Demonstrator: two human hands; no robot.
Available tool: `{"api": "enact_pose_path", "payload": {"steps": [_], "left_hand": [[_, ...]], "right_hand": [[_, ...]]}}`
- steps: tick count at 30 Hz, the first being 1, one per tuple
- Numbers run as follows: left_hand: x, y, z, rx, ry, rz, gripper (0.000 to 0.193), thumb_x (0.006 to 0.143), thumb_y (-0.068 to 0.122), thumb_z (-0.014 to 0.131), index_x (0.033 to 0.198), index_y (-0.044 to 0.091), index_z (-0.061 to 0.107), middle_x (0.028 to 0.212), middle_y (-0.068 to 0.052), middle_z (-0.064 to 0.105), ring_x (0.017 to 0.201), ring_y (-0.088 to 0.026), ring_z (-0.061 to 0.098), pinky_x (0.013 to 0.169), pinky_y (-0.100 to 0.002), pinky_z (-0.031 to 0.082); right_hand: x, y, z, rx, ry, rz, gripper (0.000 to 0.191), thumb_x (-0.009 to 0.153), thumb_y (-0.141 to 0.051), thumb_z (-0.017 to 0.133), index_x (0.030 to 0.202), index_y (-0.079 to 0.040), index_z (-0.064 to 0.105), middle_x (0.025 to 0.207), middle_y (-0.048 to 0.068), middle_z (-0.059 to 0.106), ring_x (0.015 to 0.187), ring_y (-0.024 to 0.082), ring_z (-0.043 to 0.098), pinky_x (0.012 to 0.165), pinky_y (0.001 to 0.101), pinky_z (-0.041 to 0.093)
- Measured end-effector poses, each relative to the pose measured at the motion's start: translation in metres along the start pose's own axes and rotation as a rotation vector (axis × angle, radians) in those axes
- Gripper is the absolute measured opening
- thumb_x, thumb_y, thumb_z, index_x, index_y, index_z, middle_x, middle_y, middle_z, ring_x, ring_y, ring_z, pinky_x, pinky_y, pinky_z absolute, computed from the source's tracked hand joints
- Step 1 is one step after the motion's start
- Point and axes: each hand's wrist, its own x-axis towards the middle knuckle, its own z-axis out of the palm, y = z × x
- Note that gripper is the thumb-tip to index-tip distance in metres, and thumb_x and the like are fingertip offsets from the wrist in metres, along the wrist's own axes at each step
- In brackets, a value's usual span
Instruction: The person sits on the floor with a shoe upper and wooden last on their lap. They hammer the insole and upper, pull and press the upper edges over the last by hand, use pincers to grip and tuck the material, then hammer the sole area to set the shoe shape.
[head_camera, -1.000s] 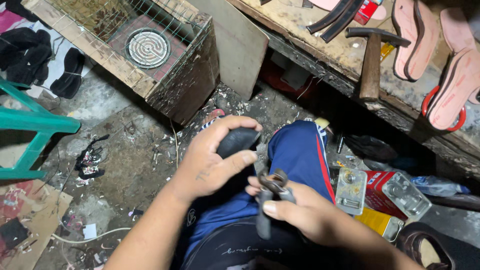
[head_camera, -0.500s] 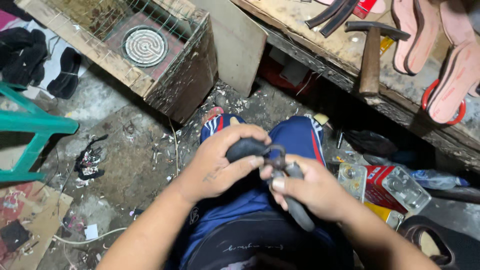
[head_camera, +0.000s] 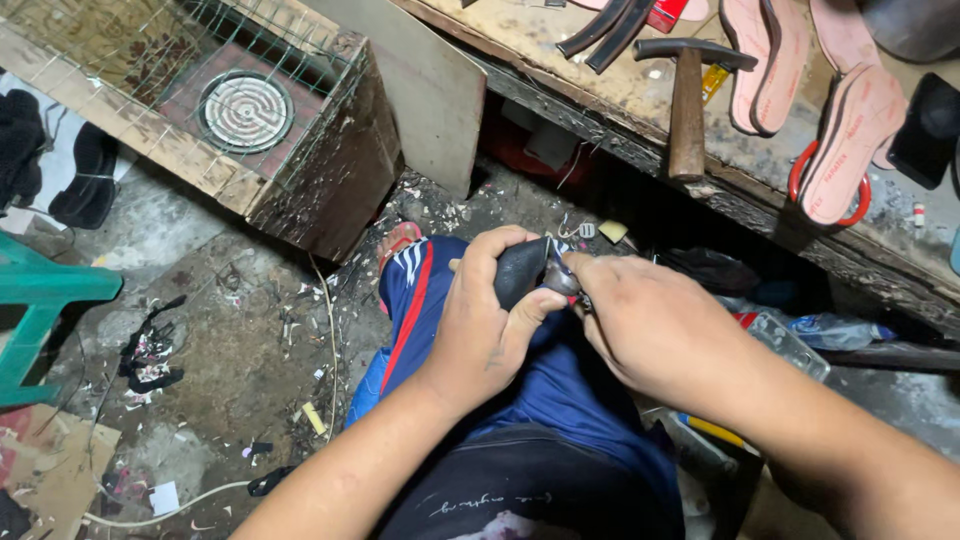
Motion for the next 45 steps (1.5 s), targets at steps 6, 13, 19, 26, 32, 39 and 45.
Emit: {"api": "enact_pose_path", "payload": {"steps": [6,13,19,26,32,39,45], "left_hand": [[0.007,0.003,0.013,0.018,-0.033,0.092,0.056,0.094,0.020,0.077,0.137,0.003,0.047,0.133,-0.019,0.059,0.125,-0.038,0.059,0.111,-0.044,0.045],[0.009,0.002,0.015,0.077,-0.036,0.108,0.052,0.095,0.023,0.076,0.138,0.006,0.051,0.136,-0.017,0.060,0.126,-0.037,0.060,0.108,-0.042,0.042],[0.018,-0.018,-0.005,-0.117,-0.144,0.003,0.047,0.097,0.023,0.072,0.137,0.006,0.053,0.133,-0.014,0.064,0.122,-0.031,0.062,0.109,-0.040,0.045],[0.025,-0.007,-0.023,-0.006,-0.071,0.079,0.037,0.103,0.021,0.066,0.136,0.008,0.057,0.132,-0.015,0.063,0.122,-0.033,0.063,0.109,-0.039,0.049],[0.031,0.023,-0.031,0.251,-0.123,-0.122,0.035,0.097,0.022,0.061,0.130,0.012,0.063,0.112,-0.015,0.072,0.099,-0.037,0.070,0.082,-0.044,0.056],[0.032,0.039,-0.030,0.093,-0.297,-0.196,0.035,0.096,0.026,0.059,0.129,0.015,0.064,0.093,-0.015,0.075,0.086,-0.036,0.074,0.075,-0.045,0.057],[0.035,0.040,-0.030,0.170,-0.324,-0.291,0.030,0.091,0.026,0.058,0.117,0.015,0.067,0.084,-0.014,0.075,0.081,-0.036,0.073,0.073,-0.045,0.057]], "right_hand": [[-0.005,0.004,-0.022,-0.246,-0.138,0.065,0.042,0.090,-0.017,0.052,0.127,0.002,0.055,0.107,0.019,0.069,0.100,0.038,0.066,0.092,0.0570,0.048],[-0.005,0.005,-0.028,-0.402,-0.169,0.076,0.031,0.086,-0.017,0.055,0.112,-0.001,0.059,0.093,0.016,0.066,0.090,0.036,0.067,0.079,0.0490,0.054],[0.006,0.021,0.027,-0.171,0.179,-0.029,0.031,0.080,-0.019,0.074,0.097,-0.001,0.057,0.088,0.017,0.064,0.085,0.038,0.065,0.071,0.0474,0.054],[0.023,0.041,0.093,-0.064,0.576,-0.178,0.047,0.074,-0.009,0.080,0.111,0.004,0.054,0.097,0.021,0.061,0.090,0.041,0.063,0.082,0.0471,0.055],[0.003,0.018,0.058,-0.016,0.275,-0.016,0.045,0.079,-0.016,0.074,0.113,0.004,0.054,0.095,0.024,0.065,0.087,0.044,0.064,0.076,0.0507,0.052],[-0.025,0.010,0.027,0.283,-0.257,0.203,0.057,0.081,-0.032,0.073,0.119,0.002,0.048,0.090,0.023,0.067,0.086,0.044,0.066,0.075,0.0515,0.052],[-0.008,0.010,0.042,0.591,-0.289,0.233,0.027,0.089,-0.031,0.064,0.101,-0.007,0.062,0.086,0.016,0.073,0.084,0.034,0.069,0.079,0.0456,0.057]]}}
